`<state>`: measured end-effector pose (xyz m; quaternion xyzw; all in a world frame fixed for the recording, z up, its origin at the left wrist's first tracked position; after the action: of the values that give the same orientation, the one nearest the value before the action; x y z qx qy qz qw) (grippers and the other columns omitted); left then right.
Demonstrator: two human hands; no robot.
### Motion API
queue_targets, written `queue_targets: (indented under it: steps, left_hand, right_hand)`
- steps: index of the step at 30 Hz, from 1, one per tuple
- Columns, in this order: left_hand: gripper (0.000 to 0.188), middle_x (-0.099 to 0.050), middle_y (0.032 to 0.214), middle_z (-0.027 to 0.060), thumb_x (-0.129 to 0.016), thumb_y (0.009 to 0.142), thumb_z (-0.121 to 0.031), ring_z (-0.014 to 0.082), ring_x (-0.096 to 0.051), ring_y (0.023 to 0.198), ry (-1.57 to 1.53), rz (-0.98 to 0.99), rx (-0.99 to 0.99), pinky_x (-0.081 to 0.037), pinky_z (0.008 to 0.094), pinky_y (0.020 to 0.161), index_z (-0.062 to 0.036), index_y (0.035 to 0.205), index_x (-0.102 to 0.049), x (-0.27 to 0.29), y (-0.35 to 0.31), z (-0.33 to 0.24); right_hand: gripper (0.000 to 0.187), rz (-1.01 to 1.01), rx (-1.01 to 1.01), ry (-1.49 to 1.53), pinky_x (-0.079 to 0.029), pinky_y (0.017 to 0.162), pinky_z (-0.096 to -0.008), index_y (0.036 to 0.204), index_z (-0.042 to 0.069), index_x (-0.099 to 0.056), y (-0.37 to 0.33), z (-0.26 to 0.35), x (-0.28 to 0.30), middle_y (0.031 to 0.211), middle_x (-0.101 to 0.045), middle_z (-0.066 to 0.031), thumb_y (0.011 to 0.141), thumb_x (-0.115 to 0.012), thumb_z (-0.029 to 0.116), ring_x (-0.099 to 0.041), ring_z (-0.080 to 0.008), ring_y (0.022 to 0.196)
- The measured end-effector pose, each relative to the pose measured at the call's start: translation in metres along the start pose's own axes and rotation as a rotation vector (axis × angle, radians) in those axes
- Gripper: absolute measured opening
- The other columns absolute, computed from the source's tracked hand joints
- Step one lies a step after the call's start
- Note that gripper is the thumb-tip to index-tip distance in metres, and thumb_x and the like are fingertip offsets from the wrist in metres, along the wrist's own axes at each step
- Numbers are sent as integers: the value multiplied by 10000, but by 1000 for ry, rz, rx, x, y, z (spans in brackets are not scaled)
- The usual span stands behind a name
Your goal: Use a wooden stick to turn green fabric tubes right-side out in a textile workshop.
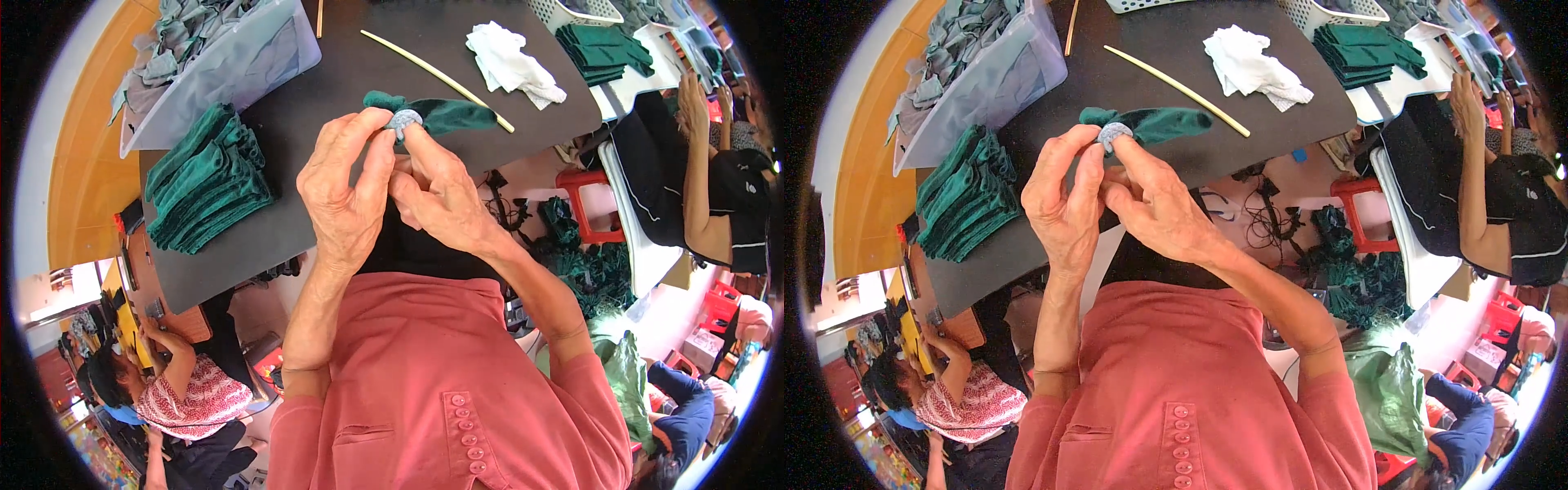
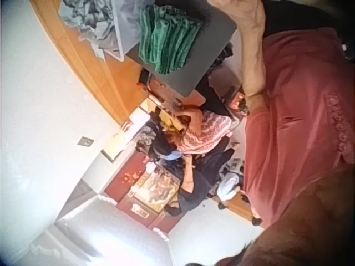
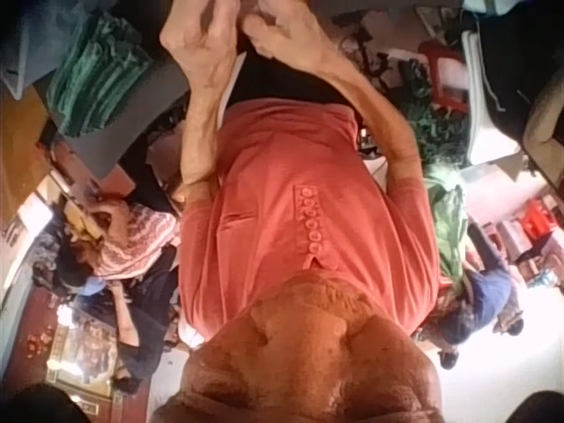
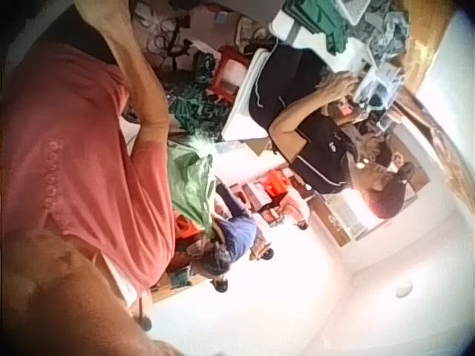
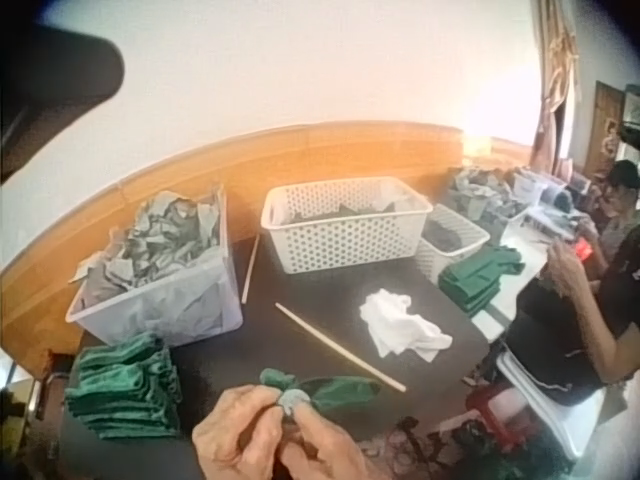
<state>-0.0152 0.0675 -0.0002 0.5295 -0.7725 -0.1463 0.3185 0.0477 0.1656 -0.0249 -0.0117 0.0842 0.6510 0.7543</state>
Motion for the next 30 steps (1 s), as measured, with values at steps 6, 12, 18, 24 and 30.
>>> queue_targets:
  steps: [6,12,18,24,30]
  left_hand:
    - [199,-638,872,73,-636,795,23,132,-600,790,-193,19,308,-477,261,686,4,992,-620,-6,-2,16]
    - [127,-606,852,18,-599,842,8,83,-558,741,-736,-20,667,-456,223,653,1,968,-614,-15,-2,28]
    - [165,-589,809,55,-573,824,38,133,-567,684,6,56,38,-456,246,623,-4,979,-611,-16,23,14]
    - [198,-571,750,14,-552,873,8,52,-489,575,-179,322,323,-384,201,477,-24,1063,-596,-17,29,24]
    - [150,-567,701,4,-568,868,-10,38,-485,533,-374,293,480,-374,193,456,-32,1012,-604,-17,25,27]
  right_hand:
    - [194,-21,13,-81,-463,643,-289,1040,-28,-386,9,-3,1,792,-543,-102,862,-446,-77,-532,-115,732]
    - [193,-46,99,-59,-425,587,-264,1040,-33,-394,22,-1,9,747,-528,-88,861,-449,-81,-504,-104,677]
    - [197,-15,-14,-55,-424,586,-265,1042,-32,-393,24,-9,17,723,-537,-95,860,-457,-72,-490,-107,659]
    - [134,-60,-3,-27,-447,603,-299,990,-34,-391,22,-6,20,715,-560,-130,871,-451,-48,-524,-142,648]
    - [122,-41,6,-115,-458,597,-304,995,-38,-411,22,-5,20,690,-572,-130,878,-445,-44,-555,-158,629]
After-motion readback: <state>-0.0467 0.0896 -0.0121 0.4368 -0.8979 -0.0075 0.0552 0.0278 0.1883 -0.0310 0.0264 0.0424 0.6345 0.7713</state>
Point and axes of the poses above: each hand's wrist, its own y-axis towards the middle knuckle, its own x-axis out of the back of the hand, z = x × y, the point moved 4 cm from there along y, towards the middle knuckle
